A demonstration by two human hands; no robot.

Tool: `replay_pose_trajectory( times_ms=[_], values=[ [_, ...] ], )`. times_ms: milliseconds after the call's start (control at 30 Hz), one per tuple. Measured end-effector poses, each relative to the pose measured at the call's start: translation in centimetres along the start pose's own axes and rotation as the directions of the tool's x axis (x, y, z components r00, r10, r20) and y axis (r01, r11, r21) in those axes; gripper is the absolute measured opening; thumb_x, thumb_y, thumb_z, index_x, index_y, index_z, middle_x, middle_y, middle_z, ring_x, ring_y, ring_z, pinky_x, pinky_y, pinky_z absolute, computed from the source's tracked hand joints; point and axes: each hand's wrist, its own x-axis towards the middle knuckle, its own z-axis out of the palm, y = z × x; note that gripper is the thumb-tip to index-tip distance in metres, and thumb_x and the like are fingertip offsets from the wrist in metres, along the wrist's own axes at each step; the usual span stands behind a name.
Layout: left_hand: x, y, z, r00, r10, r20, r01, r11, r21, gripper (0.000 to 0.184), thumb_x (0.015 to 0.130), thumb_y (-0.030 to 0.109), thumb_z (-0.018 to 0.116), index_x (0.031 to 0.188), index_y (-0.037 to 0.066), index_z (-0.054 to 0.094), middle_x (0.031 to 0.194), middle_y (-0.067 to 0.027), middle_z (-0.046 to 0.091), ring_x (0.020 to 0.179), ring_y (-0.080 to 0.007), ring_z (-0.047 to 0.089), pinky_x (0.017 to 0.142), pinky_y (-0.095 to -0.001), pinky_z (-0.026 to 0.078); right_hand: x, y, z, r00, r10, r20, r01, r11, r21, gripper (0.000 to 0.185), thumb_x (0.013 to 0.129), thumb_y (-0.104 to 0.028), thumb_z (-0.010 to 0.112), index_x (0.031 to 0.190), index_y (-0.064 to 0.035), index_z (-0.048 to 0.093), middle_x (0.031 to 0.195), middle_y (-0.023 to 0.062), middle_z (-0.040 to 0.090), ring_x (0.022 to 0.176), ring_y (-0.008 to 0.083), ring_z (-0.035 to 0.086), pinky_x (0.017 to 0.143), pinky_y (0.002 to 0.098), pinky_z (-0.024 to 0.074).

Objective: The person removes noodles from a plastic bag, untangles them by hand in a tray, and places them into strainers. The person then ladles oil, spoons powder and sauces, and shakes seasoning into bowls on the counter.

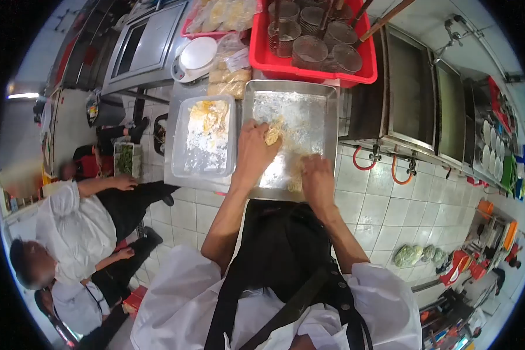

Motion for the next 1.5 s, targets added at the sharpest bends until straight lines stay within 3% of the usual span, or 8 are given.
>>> replay_pose_trajectory(
  times_ms=[200,367,600,800,1167,1300,1400,1500],
  values=[
    [-5.1,-2.5,2.3,0.997,-0.004,0.071,0.019,0.975,-0.221,0.037,0.071,0.008,0.077,0.1,-0.003,0.056,0.093,-0.0246,0.058,0.093,-0.0423,0.057,0.083,-0.0435,0.047,5.3,-3.2,-7.1,0.83,-0.278,-0.483,0.293,0.955,-0.047,0.027,0.081,-0.008,0.064,0.108,-0.0064,0.061,0.099,0.0138,0.056,0.099,0.0385,0.053,0.086,0.047,0.0433],
    [-6.9,-3.9,3.3,0.966,0.004,-0.257,-0.063,0.973,-0.223,0.035,0.074,0.007,0.077,0.101,-0.002,0.056,0.093,-0.0221,0.06,0.084,-0.0377,0.062,0.073,-0.0414,0.049,9.4,0.2,-4.8,0.932,-0.298,-0.207,0.321,0.943,0.087,0.031,0.081,-0.006,0.063,0.111,-0.006,0.059,0.102,0.0166,0.055,0.099,0.0393,0.053,0.086,0.046,0.0432],
    [-7.9,-2.2,1.0,0.936,-0.335,0.105,0.344,0.935,-0.089,0.025,0.081,0.014,0.07,0.095,-0.003,0.06,0.09,-0.0267,0.062,0.089,-0.0421,0.06,0.076,-0.0459,0.047,11.3,0.3,-6.2,0.976,-0.195,-0.1,0.211,0.959,0.19,0.04,0.078,-0.008,0.067,0.116,-0.0041,0.055,0.109,0.0203,0.057,0.103,0.0405,0.055,0.091,0.0453,0.0449],
    [-8.9,-4.4,4.6,0.954,-0.046,-0.296,-0.052,0.948,-0.314,0.032,0.073,0.011,0.077,0.098,0.0,0.06,0.076,-0.0198,0.065,0.071,-0.0423,0.063,0.065,-0.0467,0.049,12.4,1.1,-4.3,0.951,-0.298,0.078,0.304,0.949,-0.08,0.033,0.078,-0.008,0.069,0.107,-0.0012,0.054,0.105,0.0225,0.056,0.101,0.0418,0.056,0.086,0.0473,0.0462],
    [-7.1,-1.9,3.7,0.997,-0.071,-0.036,0.065,0.987,-0.145,0.067,0.071,0.031,0.082,0.124,0.002,0.054,0.124,-0.0257,0.054,0.125,-0.0413,0.044,0.098,-0.0491,0.041,12.8,-3.2,-7.3,0.885,-0.431,-0.176,0.447,0.892,0.065,0.024,0.083,-0.016,0.067,0.098,0.0,0.056,0.096,0.0251,0.061,0.092,0.0425,0.059,0.079,0.0439,0.0462],
    [-1.3,1.2,2.3,0.934,0.151,-0.325,-0.293,0.843,-0.451,0.089,0.074,0.033,0.082,0.144,0.005,0.035,0.128,-0.0224,0.053,0.128,-0.0348,0.044,0.101,-0.0441,0.042,12.3,-4.3,-8.5,0.889,-0.435,-0.141,0.444,0.896,0.032,0.028,0.088,-0.024,0.067,0.095,0.0005,0.056,0.081,0.0205,0.06,0.075,0.0335,0.059,0.069,0.0407,0.0466],
    [1.4,1.2,3.1,0.987,0.133,0.095,-0.031,0.721,-0.692,0.076,0.082,0.026,0.075,0.143,0.002,0.037,0.128,-0.0182,0.055,0.123,-0.0252,0.051,0.097,-0.0385,0.047,12.2,-7.9,-12.6,0.887,-0.436,-0.153,0.451,0.889,0.081,0.027,0.089,-0.024,0.068,0.088,0.0003,0.055,0.069,0.0139,0.057,0.063,0.0208,0.055,0.061,0.0345,0.0461],
    [3.1,-0.8,6.6,0.968,0.214,0.134,0.114,0.105,-0.988,0.048,0.093,0.011,0.059,0.138,0.003,0.044,0.119,-0.0108,0.062,0.104,-0.0187,0.063,0.091,-0.0315,0.051,12.6,-9.4,-14.6,0.906,-0.382,-0.184,0.419,0.873,0.249,0.023,0.089,-0.02,0.067,0.095,0.0005,0.057,0.078,0.0135,0.057,0.069,0.0171,0.054,0.064,0.0325,0.0461]
  ],
)
